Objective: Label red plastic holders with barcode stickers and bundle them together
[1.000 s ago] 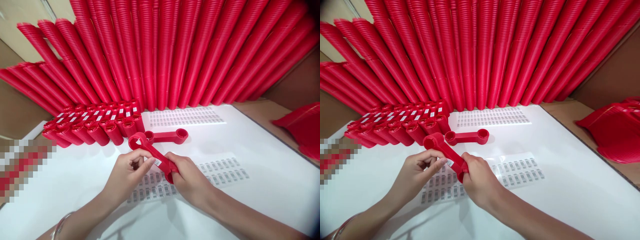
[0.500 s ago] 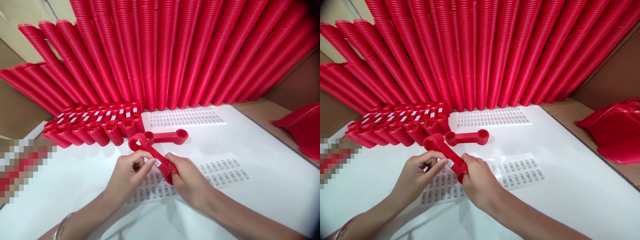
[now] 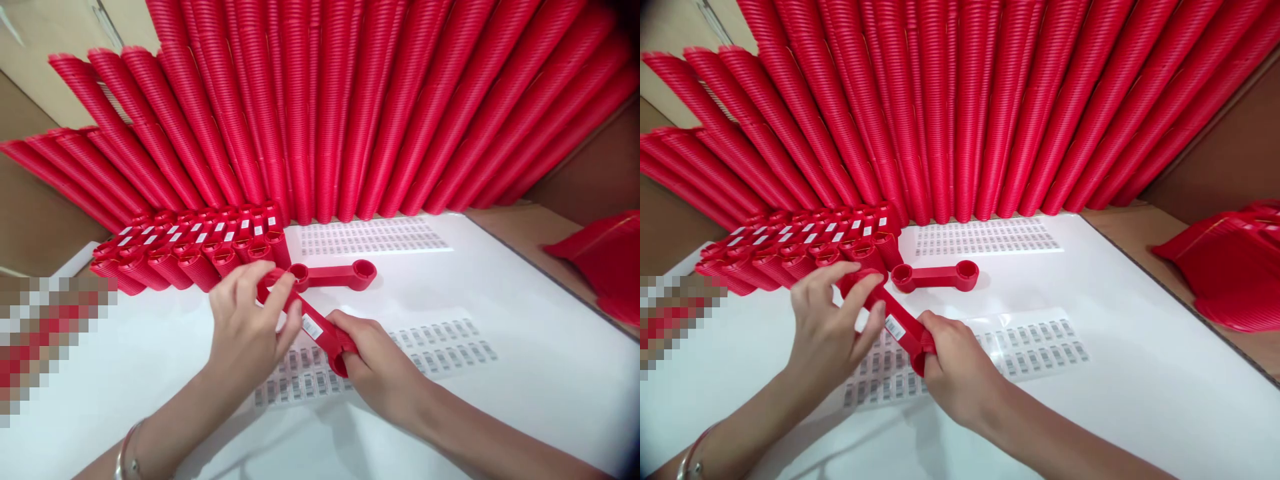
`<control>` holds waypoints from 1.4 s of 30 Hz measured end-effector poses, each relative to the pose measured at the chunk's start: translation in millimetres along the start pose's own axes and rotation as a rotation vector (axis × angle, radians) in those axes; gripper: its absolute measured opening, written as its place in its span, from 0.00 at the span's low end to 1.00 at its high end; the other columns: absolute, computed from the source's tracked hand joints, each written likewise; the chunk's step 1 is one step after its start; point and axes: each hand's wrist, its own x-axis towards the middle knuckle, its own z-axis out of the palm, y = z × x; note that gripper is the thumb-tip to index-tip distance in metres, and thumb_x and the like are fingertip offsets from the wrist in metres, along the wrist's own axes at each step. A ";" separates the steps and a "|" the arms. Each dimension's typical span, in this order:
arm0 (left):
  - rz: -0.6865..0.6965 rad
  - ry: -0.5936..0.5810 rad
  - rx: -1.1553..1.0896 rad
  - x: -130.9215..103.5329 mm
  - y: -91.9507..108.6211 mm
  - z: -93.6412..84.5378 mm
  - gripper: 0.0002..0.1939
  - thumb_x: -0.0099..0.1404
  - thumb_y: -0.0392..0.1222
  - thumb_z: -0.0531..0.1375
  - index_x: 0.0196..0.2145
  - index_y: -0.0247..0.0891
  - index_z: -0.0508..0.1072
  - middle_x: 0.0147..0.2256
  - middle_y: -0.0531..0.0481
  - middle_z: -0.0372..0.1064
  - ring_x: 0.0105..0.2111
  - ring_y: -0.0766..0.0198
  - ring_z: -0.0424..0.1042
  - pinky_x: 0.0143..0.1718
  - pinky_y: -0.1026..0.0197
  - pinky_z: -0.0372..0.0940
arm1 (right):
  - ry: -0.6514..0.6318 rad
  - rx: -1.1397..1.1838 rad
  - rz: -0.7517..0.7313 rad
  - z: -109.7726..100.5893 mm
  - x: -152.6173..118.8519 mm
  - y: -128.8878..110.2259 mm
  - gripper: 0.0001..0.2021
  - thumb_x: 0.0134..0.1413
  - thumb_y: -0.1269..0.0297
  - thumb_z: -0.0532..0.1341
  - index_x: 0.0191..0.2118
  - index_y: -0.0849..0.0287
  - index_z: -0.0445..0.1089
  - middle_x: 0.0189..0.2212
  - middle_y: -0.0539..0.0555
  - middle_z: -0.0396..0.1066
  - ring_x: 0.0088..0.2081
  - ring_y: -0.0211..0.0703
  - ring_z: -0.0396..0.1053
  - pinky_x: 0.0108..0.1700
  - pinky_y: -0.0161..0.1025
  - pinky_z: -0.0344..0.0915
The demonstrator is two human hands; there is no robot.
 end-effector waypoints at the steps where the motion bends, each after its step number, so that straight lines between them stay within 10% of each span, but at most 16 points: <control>1: -0.020 0.000 0.022 1.1 -4.5 0.4 0.12 0.67 0.40 0.52 0.42 0.31 0.70 0.43 0.36 0.59 0.42 0.44 0.60 0.40 0.48 0.55 | -0.001 0.009 0.003 -0.5 -0.4 -0.1 0.10 0.38 0.81 0.45 0.25 0.59 0.54 0.21 0.46 0.60 0.23 0.34 0.56 0.25 0.32 0.52; 6: -0.043 -0.111 -0.039 0.7 -20.4 0.6 0.19 0.70 0.48 0.47 0.46 0.31 0.69 0.28 0.47 0.59 0.28 0.56 0.60 0.28 0.57 0.56 | -0.012 0.157 0.080 -2.5 -1.3 1.5 0.10 0.38 0.79 0.44 0.25 0.59 0.56 0.20 0.46 0.58 0.22 0.33 0.54 0.23 0.32 0.51; 15: -0.262 -0.264 -0.573 -7.0 -15.0 -9.5 0.07 0.65 0.33 0.45 0.37 0.37 0.61 0.32 0.50 0.63 0.30 0.60 0.63 0.30 0.60 0.57 | 0.117 0.348 0.139 -17.4 8.3 10.0 0.14 0.37 0.78 0.45 0.30 0.60 0.63 0.19 0.47 0.58 0.21 0.33 0.54 0.23 0.32 0.49; 19: -0.178 -0.558 -0.548 -11.8 -13.3 -8.6 0.15 0.67 0.38 0.45 0.22 0.38 0.56 0.21 0.53 0.57 0.20 0.62 0.59 0.23 0.61 0.52 | 0.132 0.344 0.130 -21.1 5.6 7.9 0.16 0.37 0.79 0.45 0.33 0.60 0.63 0.21 0.47 0.60 0.23 0.34 0.56 0.24 0.31 0.51; 23: -0.252 -0.798 -0.408 -18.7 -15.7 0.4 0.05 0.65 0.36 0.50 0.37 0.37 0.65 0.27 0.52 0.64 0.23 0.59 0.65 0.24 0.61 0.54 | 0.019 0.242 0.145 -12.8 1.0 9.1 0.13 0.36 0.79 0.45 0.29 0.60 0.60 0.22 0.48 0.61 0.25 0.35 0.57 0.25 0.32 0.51; 34: -0.258 -0.805 -0.626 -18.6 -20.4 0.2 0.10 0.65 0.36 0.49 0.27 0.38 0.65 0.30 0.52 0.60 0.24 0.63 0.62 0.24 0.64 0.54 | 0.021 0.102 0.170 -5.3 3.4 18.1 0.11 0.36 0.79 0.44 0.26 0.60 0.57 0.20 0.47 0.57 0.23 0.34 0.54 0.23 0.32 0.49; 42: -0.672 -0.710 -1.241 -5.2 -10.6 -9.2 0.13 0.66 0.47 0.55 0.28 0.36 0.66 0.19 0.58 0.50 0.18 0.69 0.49 0.18 0.69 0.47 | 0.018 0.068 0.138 -4.7 0.7 10.0 0.13 0.37 0.80 0.45 0.28 0.59 0.61 0.22 0.47 0.61 0.23 0.35 0.57 0.24 0.33 0.52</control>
